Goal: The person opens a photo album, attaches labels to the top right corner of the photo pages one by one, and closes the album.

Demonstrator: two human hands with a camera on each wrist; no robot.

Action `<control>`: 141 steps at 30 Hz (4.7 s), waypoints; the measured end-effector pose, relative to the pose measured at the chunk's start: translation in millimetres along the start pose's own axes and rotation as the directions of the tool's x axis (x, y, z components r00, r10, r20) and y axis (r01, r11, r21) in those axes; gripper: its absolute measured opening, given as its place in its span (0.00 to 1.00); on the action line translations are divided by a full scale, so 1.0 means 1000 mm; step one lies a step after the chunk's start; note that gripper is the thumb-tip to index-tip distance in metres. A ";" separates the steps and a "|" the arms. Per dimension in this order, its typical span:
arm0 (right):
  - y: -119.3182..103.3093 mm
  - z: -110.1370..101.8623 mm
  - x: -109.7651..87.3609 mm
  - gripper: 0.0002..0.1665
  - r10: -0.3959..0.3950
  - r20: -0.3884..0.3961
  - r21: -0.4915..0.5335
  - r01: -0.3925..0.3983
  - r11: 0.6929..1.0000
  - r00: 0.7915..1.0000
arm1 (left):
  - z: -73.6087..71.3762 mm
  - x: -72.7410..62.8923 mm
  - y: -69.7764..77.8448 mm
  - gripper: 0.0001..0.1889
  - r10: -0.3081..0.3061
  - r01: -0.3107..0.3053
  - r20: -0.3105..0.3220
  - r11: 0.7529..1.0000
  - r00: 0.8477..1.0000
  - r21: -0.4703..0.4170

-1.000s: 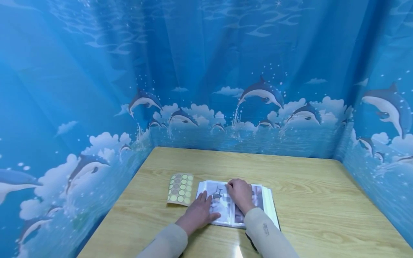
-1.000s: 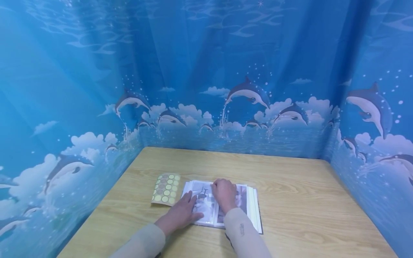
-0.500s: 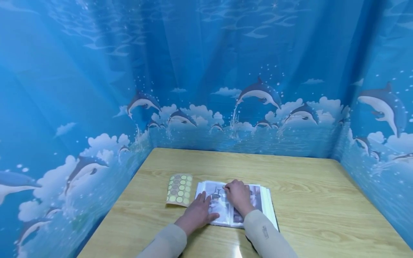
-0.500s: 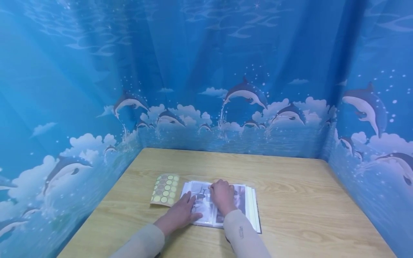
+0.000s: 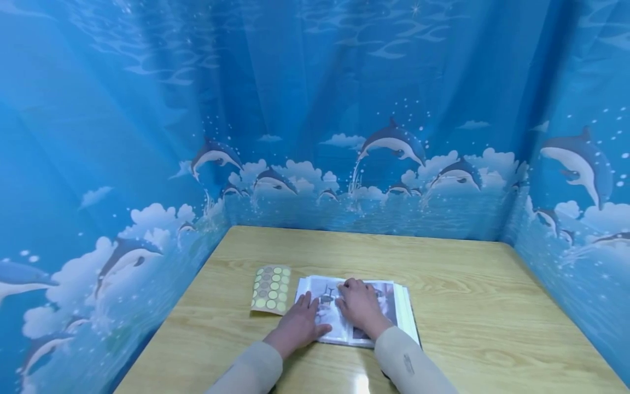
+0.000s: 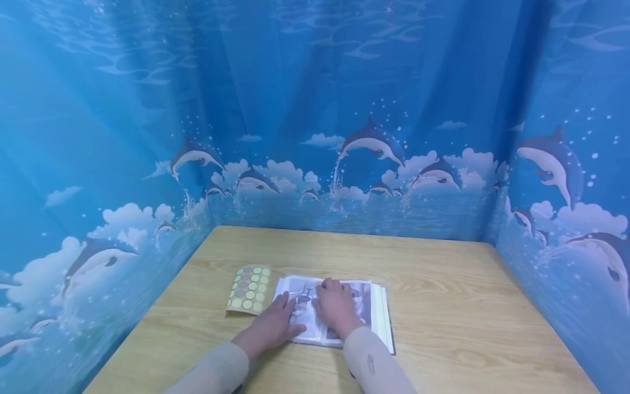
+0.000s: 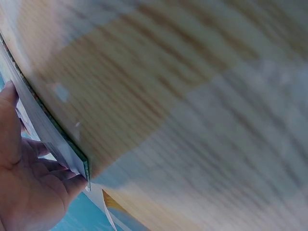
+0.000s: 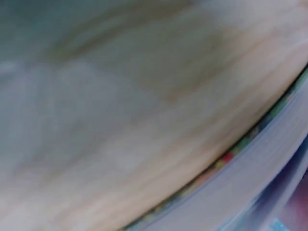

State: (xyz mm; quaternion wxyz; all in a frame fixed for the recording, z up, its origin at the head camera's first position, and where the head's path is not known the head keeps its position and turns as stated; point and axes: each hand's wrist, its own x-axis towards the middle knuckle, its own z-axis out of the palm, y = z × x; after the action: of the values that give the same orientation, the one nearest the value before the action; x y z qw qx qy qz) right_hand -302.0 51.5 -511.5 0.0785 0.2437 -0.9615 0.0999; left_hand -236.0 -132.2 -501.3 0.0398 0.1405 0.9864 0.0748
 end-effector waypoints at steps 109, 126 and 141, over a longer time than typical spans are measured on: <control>-0.006 -0.005 -0.009 0.43 -0.088 0.108 -0.028 0.092 0.995 0.990 | -0.002 -0.002 -0.001 0.44 0.010 -0.010 0.008 1.000 1.000 -0.004; 0.002 -0.003 -0.004 0.43 -0.042 0.115 -0.071 0.051 0.996 0.992 | -0.003 -0.001 0.001 0.45 0.002 -0.001 0.015 1.000 1.000 -0.022; -0.002 -0.001 -0.001 0.43 -0.050 0.120 -0.047 0.056 0.997 0.992 | -0.003 -0.002 0.000 0.44 0.007 -0.007 0.001 1.000 1.000 0.002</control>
State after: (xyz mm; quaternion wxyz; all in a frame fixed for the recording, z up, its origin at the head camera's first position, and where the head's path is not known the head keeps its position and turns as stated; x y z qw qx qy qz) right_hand -300.7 50.6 -510.7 0.0300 0.2725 -0.9599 0.0587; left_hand -234.0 -132.8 -498.4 0.0397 0.1439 0.9860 0.0738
